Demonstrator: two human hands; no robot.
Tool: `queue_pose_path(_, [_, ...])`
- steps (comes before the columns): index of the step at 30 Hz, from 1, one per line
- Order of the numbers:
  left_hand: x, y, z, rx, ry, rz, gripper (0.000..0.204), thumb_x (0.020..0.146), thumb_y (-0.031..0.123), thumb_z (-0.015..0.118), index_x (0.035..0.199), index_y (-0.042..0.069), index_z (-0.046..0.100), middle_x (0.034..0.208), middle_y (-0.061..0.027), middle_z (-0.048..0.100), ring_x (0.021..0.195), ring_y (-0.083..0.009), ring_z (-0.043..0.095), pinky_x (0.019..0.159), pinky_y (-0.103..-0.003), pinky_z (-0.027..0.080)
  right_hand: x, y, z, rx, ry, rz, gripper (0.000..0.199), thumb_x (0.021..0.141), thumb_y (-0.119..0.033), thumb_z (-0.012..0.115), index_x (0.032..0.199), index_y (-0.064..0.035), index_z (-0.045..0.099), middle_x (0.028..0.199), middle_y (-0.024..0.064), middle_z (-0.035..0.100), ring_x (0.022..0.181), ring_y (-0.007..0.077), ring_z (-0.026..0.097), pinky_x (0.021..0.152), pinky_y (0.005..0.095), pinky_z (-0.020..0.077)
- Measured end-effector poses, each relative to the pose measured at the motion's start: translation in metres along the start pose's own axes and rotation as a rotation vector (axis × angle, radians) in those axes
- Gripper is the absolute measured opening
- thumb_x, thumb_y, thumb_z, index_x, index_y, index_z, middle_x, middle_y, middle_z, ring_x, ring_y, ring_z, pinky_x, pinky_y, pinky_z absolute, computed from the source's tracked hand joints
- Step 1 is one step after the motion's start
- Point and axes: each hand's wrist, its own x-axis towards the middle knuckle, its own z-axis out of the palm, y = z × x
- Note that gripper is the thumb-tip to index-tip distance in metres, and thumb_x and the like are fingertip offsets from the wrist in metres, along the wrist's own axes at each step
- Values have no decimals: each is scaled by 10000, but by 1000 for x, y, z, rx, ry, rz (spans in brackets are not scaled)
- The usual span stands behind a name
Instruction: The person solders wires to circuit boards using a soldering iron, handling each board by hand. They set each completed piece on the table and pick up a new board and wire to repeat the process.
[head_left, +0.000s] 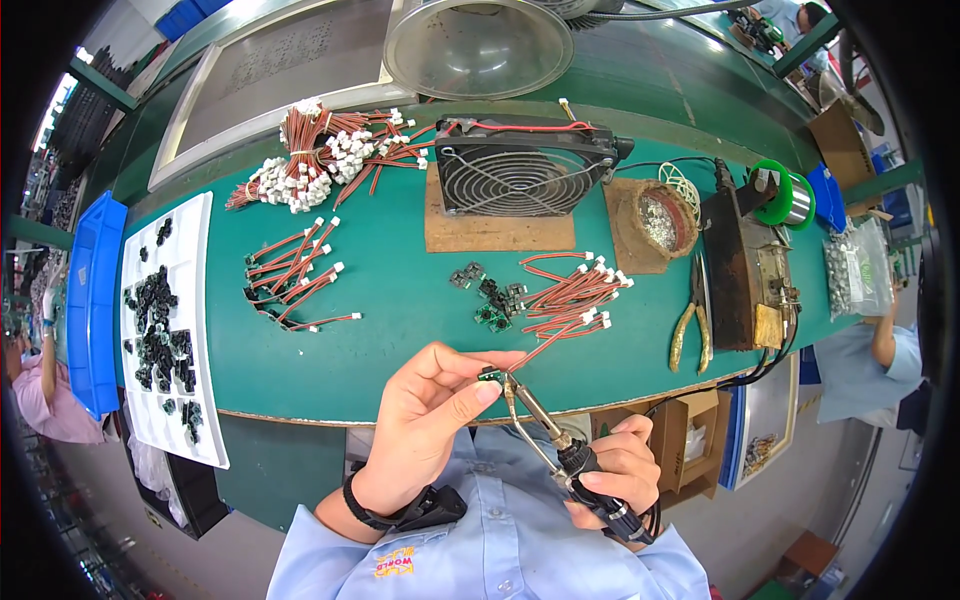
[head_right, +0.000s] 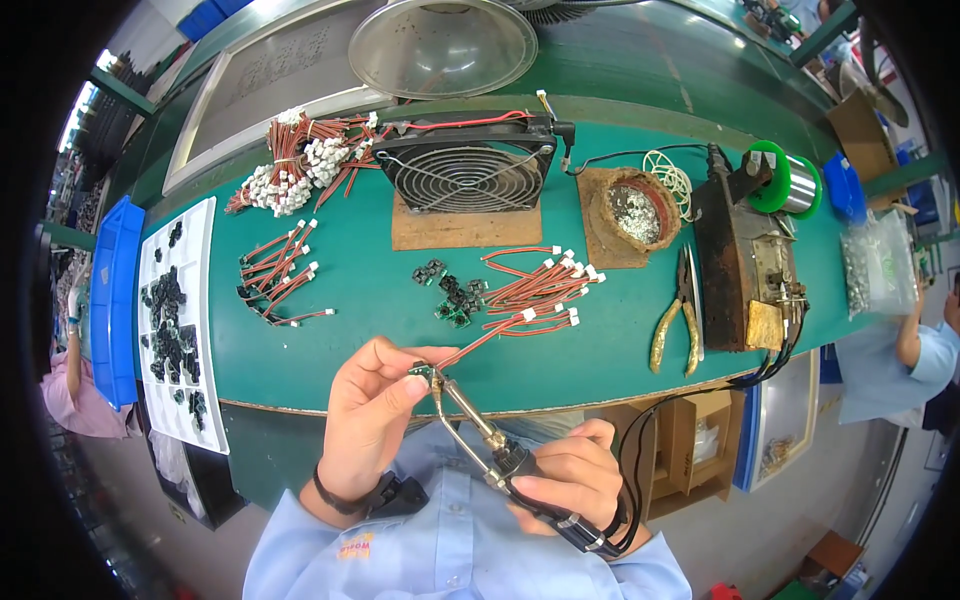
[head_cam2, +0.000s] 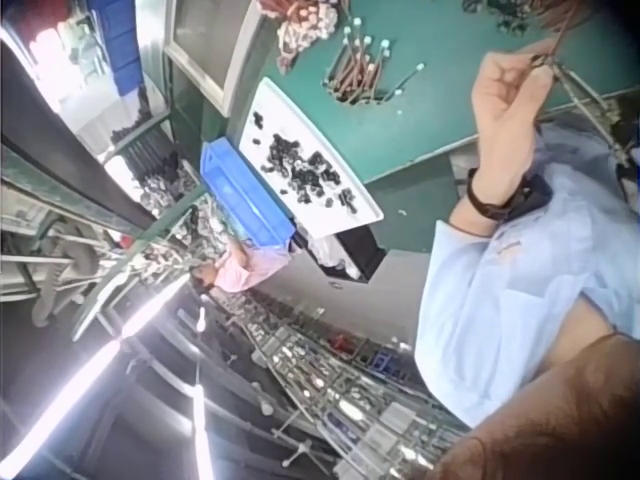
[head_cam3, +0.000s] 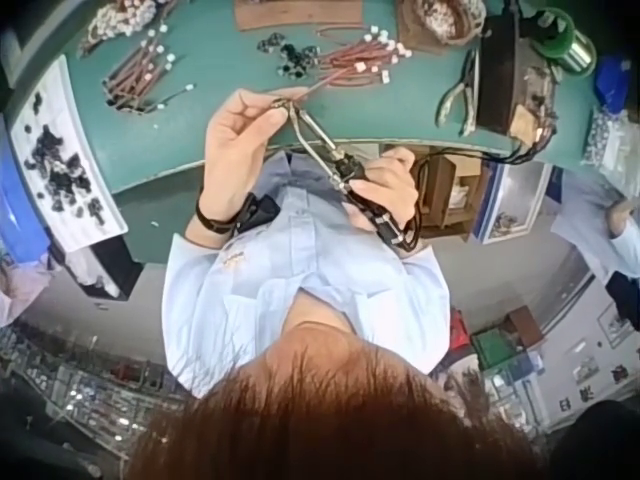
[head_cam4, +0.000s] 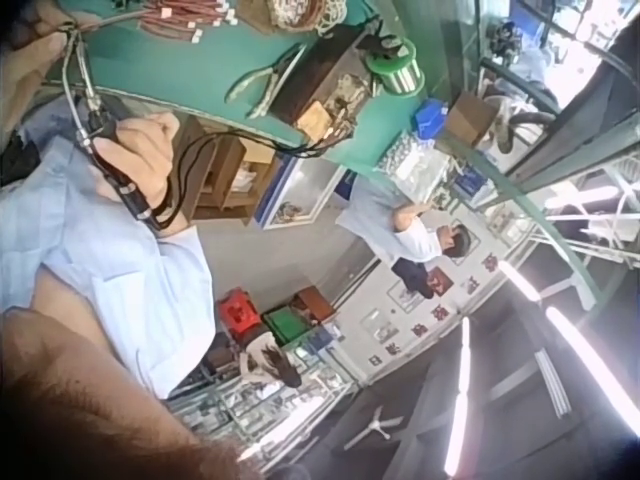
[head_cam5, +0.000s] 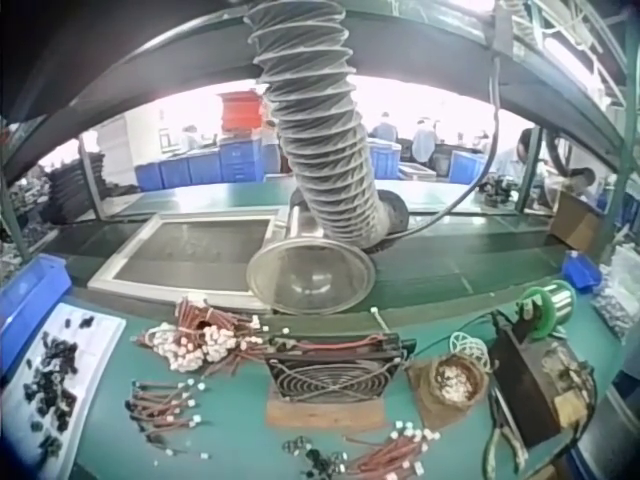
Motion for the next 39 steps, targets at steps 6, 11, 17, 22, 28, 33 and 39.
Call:
queue_pose_path(6, [0,0,1,7,23,8,99,844,22,574,860,40,478,1088,-225,592,1043,-229,561,912,-360,415,-4,0,2,-17,-8,-1,470,595,-162,787,1022,-195,592,719,-36,586,711,150,595,734,340,346])
queue_pose_path(11, [0,-1,1,3,11,52,105,841,16,573,867,40,474,1083,-235,591,1028,-232,568,908,-359,419,-4,-1,1,-13,-14,10,450,599,-167,786,1008,-191,599,714,-36,585,712,149,596,738,339,344])
queue_pose_path(17, [0,-3,-2,1,-36,93,103,856,-15,568,906,34,493,1127,-233,579,1029,-171,553,848,-286,426,-5,-2,-1,-5,-17,13,433,601,-173,786,994,-179,606,702,-32,584,714,151,598,738,341,344])
queue_pose_path(22, [0,-3,-1,45,-39,132,110,856,-15,567,915,34,488,1127,-230,578,1027,-178,556,862,-300,429,-1,-3,-5,1,-31,10,433,600,-176,786,993,-166,607,696,-32,584,702,152,597,741,343,344])
queue_pose_path(28, [0,1,3,76,51,154,98,849,31,567,889,42,478,1072,-234,595,994,-213,576,882,-328,424,-3,5,-7,-16,233,6,395,670,-182,745,1027,-122,586,782,52,607,804,163,591,710,355,357])
queue_pose_path(33, [-1,2,-6,-68,18,85,83,862,52,553,910,39,486,1076,-221,589,962,-204,571,863,-323,425,16,39,0,-111,596,408,462,836,-164,608,1248,-47,436,1070,131,565,976,191,552,898,342,396])
queue_pose_path(39, [-5,7,-17,-167,24,72,97,872,70,548,942,30,495,1073,-189,578,917,-192,568,847,-324,434,41,58,-8,-264,477,519,400,824,-38,603,1202,-30,473,1026,117,584,945,166,569,842,290,441])
